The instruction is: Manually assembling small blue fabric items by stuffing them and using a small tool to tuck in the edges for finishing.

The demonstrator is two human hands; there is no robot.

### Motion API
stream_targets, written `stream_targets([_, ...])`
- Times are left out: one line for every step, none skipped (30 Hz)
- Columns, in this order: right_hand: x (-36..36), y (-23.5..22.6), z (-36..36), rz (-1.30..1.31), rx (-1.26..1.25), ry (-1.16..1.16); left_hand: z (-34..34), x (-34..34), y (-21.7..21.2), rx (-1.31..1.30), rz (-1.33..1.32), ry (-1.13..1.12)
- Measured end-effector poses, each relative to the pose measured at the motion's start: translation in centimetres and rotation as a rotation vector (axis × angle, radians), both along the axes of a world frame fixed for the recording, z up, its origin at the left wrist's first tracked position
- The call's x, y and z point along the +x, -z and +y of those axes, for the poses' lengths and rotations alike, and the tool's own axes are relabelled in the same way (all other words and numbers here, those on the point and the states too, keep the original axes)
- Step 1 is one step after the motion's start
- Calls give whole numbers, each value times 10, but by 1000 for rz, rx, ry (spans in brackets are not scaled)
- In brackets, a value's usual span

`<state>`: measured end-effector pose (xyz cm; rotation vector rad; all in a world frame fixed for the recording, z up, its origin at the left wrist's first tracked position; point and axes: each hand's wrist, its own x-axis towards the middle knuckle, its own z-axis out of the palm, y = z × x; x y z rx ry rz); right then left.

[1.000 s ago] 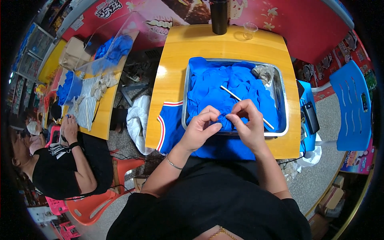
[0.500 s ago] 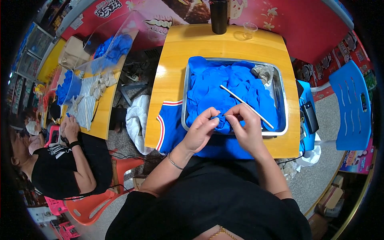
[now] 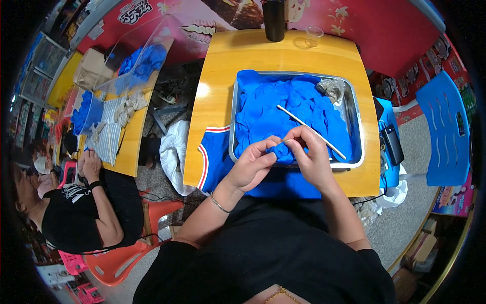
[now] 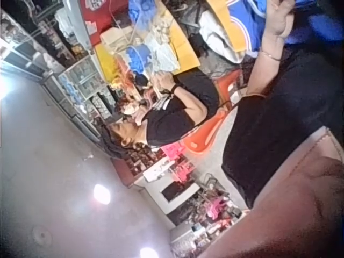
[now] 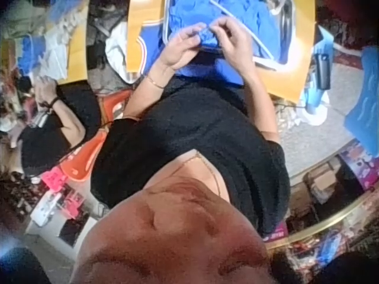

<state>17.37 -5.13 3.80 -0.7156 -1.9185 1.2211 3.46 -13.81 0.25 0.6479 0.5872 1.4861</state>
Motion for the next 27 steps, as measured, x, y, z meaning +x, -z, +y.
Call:
stream_targets([0,1,1,13,-60,-37,-1,2,1,-92,-199,1])
stream_targets([0,2,1,14,-59,-36,-1,2,6,-60,-300,32])
stream_targets([1,3,0,4,-88,-67,-2,2,10,-59,-301,33])
stream_targets([2,3,-1,-7,-117,-97,-3,2,13,-43,-361,67])
stream_targets([3,3,-1,-7,-116,-98,-4,1,14,-26,-422,100])
stream_targets([5,2,-1,-8,-125,-111,-3,0,9,-26,-424,101])
stream_targets([7,1,-1,-9,-134,-124,-1,-1,2,-44,-343,136])
stream_targets([9,0,0,-10,-134,-124,1,-2,-4,-62,-262,170])
stream_targets([11,-1,2,-49,-66,-96,2,-4,-7,-62,-262,171])
stream_targets([12,-2,3,-87,1,-68,3,-6,-9,-48,58,139])
stream_targets([13,-3,4,-87,1,-67,5,-7,-11,-34,377,106])
stream_targets([13,-5,3,-104,49,-53,7,-7,-17,-40,468,89])
stream_targets([14,-6,3,-122,98,-40,7,-6,-17,-41,468,88])
stream_targets([13,-6,3,-121,96,-41,7,-2,-15,-92,280,48])
stream_targets([12,-7,4,-63,97,1,8,1,-14,-140,93,10])
stream_targets([11,-7,4,-4,97,43,7,6,-5,-122,-170,-13])
stream_targets([8,-6,1,-3,97,43,6,9,-3,-122,-169,-13])
stream_targets([5,-4,-3,149,-76,66,7,11,-5,-170,-299,-71])
stream_targets([4,-1,-7,301,-250,88,8,13,-6,-218,-429,-130])
stream_targets([6,3,-10,282,-262,80,12,13,0,-183,-421,-130])
stream_targets([7,8,-11,280,-264,79,13,14,-1,-185,-423,-132])
stream_targets([9,13,-11,217,-233,69,14,14,-4,-192,-408,-132])
stream_targets([10,18,-11,153,-203,60,15,15,-5,-199,-394,-133])
stream_targets([9,22,-9,142,-186,67,18,12,-1,-200,-378,-158])
stream_targets([9,26,-8,143,-186,68,18,11,2,-201,-376,-158])
stream_targets([10,29,-8,99,-170,48,17,10,2,-220,-364,-194])
stream_targets([11,31,-8,54,-153,28,17,10,3,-238,-351,-229])
